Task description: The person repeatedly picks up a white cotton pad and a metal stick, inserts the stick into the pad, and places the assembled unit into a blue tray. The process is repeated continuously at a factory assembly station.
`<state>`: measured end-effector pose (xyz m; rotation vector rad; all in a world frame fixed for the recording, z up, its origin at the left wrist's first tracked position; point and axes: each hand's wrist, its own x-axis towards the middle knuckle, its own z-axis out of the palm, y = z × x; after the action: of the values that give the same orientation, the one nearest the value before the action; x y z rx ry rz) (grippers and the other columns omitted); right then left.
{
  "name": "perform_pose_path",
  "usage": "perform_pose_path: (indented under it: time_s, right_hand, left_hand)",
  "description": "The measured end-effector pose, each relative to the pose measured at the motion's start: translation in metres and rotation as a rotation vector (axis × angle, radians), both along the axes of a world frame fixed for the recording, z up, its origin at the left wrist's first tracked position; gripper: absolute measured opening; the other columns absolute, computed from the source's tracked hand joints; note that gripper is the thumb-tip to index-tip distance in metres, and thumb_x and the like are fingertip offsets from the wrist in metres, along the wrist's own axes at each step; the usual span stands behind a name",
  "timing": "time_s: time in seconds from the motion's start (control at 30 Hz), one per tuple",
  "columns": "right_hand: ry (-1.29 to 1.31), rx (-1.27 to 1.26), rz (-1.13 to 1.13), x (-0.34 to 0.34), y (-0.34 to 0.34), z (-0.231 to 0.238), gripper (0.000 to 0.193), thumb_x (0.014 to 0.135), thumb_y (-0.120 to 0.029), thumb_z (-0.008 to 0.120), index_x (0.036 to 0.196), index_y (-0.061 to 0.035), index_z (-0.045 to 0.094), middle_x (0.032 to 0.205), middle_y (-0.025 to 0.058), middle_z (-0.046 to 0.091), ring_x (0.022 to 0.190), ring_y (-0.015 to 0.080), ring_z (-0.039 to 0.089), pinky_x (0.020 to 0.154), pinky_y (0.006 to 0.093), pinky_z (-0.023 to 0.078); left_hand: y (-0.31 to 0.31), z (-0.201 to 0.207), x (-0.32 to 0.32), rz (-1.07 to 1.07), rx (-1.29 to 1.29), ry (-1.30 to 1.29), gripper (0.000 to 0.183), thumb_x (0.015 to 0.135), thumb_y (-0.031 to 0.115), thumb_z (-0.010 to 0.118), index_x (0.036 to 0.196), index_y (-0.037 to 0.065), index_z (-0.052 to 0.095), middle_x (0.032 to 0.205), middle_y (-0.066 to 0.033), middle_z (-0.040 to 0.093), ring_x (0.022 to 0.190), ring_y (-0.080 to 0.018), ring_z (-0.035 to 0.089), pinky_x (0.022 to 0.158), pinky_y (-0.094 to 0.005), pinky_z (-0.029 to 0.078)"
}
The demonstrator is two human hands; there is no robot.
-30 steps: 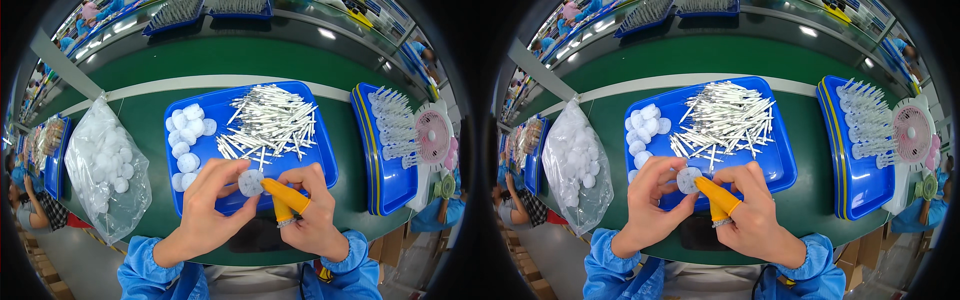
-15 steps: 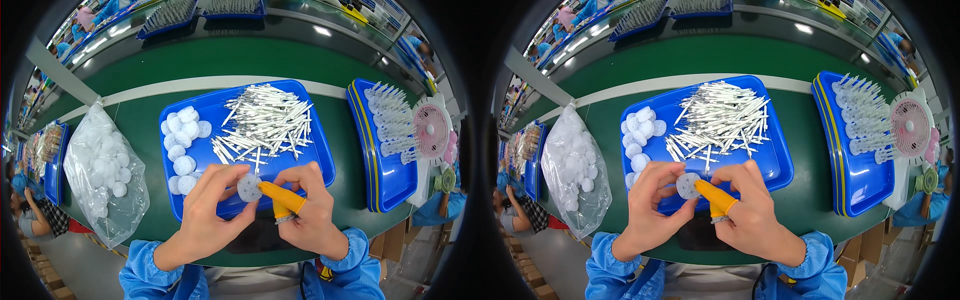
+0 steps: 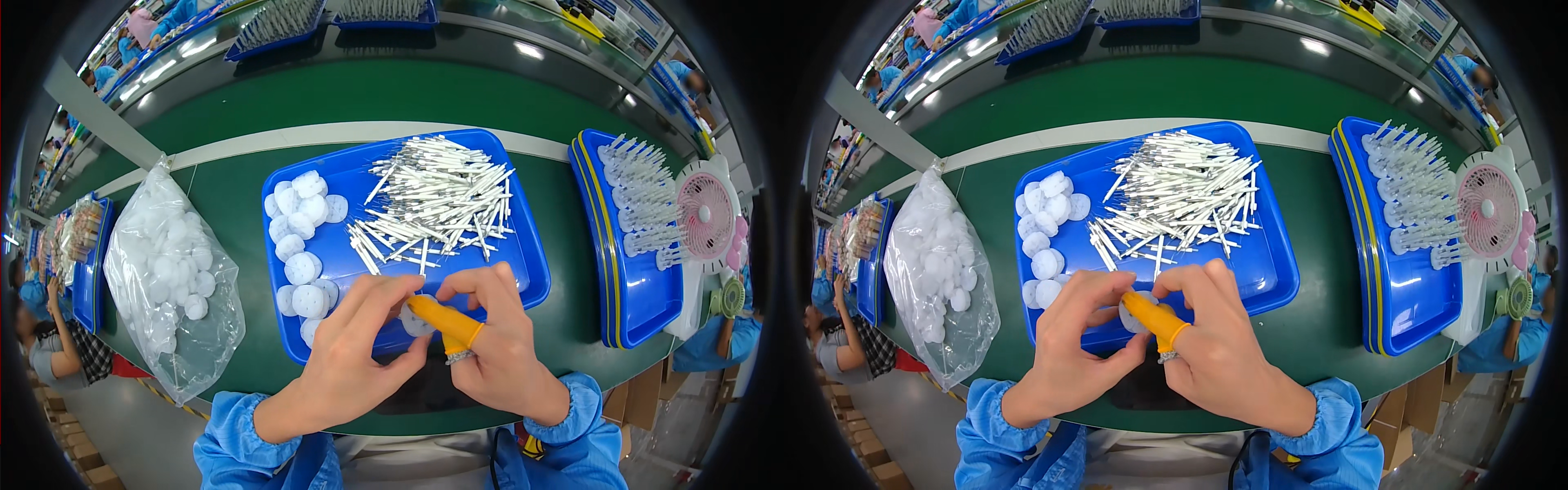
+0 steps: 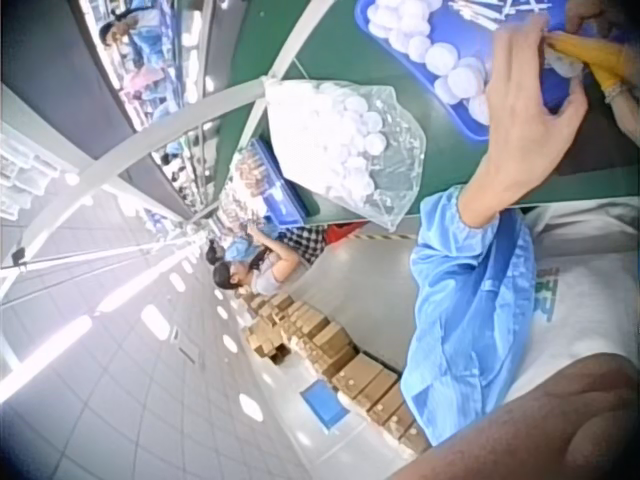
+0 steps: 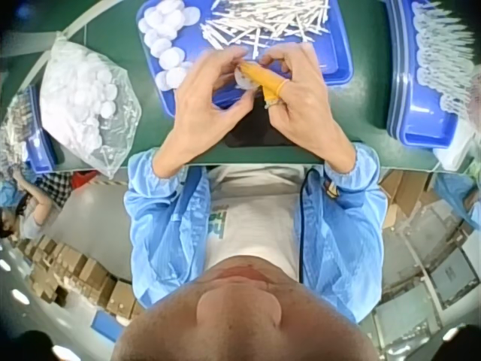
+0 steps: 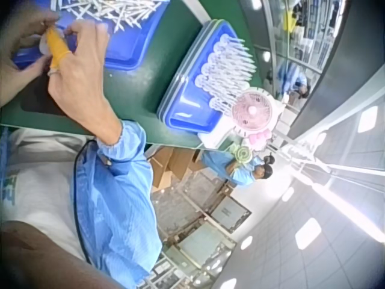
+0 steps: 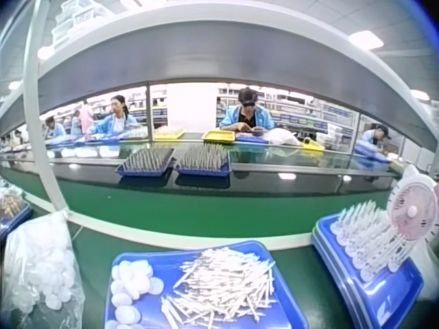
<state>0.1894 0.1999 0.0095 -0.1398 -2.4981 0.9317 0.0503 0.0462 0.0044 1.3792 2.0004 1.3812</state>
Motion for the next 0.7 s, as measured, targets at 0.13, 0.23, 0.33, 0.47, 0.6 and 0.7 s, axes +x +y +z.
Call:
perform_pose_path:
  time_s: [0.13,0.23,0.33,0.47,0.6,0.7]
  right_hand:
    - [0.032,-0.003,0.022,0.0040,0.0013,0.0023,0.052,0.060,0.011,0.068,0.111,0.0040,0.080,0.116,0.0126,0.061,0.092,0.0309,0.051,0.075,0.0410,0.045]
    - [0.028,0.009,-0.028,0.0025,0.0031,-0.0031,0.050,0.059,0.011,0.067,0.107,0.0047,0.080,0.115,0.0125,0.062,0.091,0.0310,0.051,0.073,0.0404,0.045]
    - [0.036,0.017,-0.044,0.0016,0.0045,-0.0047,0.049,0.058,0.011,0.067,0.105,0.0054,0.079,0.114,0.0123,0.062,0.091,0.0310,0.051,0.072,0.0392,0.045]
    - [0.049,-0.003,-0.029,0.0018,0.0029,-0.0043,0.051,0.058,0.010,0.066,0.107,0.0048,0.080,0.114,0.0122,0.063,0.091,0.0307,0.052,0.072,0.0386,0.046]
    - [0.047,-0.004,0.005,0.0058,0.0038,-0.0012,0.054,0.058,0.009,0.066,0.109,0.0032,0.081,0.116,0.0124,0.063,0.094,0.0307,0.052,0.074,0.0388,0.047]
    - [0.034,-0.022,0.000,0.0024,0.0006,0.0011,0.052,0.057,0.009,0.066,0.106,0.0038,0.082,0.115,0.0127,0.063,0.094,0.0308,0.052,0.074,0.0392,0.047]
  left_hand:
    - [-0.0001,-0.0012,-0.0004,0.001,0.023,-0.004,0.062,0.077,-0.006,0.085,0.135,0.002,0.064,0.123,-0.0134,0.067,0.111,-0.0252,0.075,0.089,-0.0377,0.067]
    - [0.0009,0.0007,0.0000,0.013,0.017,-0.017,0.062,0.077,-0.005,0.086,0.135,0.002,0.064,0.122,-0.0136,0.067,0.110,-0.0249,0.075,0.090,-0.0382,0.067]
    - [0.0010,-0.0020,0.0007,0.012,0.021,-0.022,0.062,0.078,-0.006,0.086,0.135,0.002,0.064,0.121,-0.0137,0.067,0.110,-0.0248,0.075,0.091,-0.0380,0.067]
    - [0.0002,0.0009,0.0017,0.003,0.005,-0.026,0.063,0.078,-0.007,0.085,0.137,0.001,0.063,0.121,-0.0135,0.066,0.111,-0.0249,0.075,0.092,-0.0375,0.067]
    - [0.0009,-0.0044,-0.0015,0.003,0.030,-0.049,0.065,0.078,-0.007,0.085,0.139,0.001,0.061,0.122,-0.0133,0.065,0.111,-0.0247,0.075,0.091,-0.0372,0.068]
    - [0.0008,-0.0037,-0.0009,0.000,0.021,-0.057,0.066,0.079,-0.008,0.084,0.139,0.001,0.061,0.122,-0.0132,0.064,0.111,-0.0245,0.075,0.090,-0.0371,0.068]
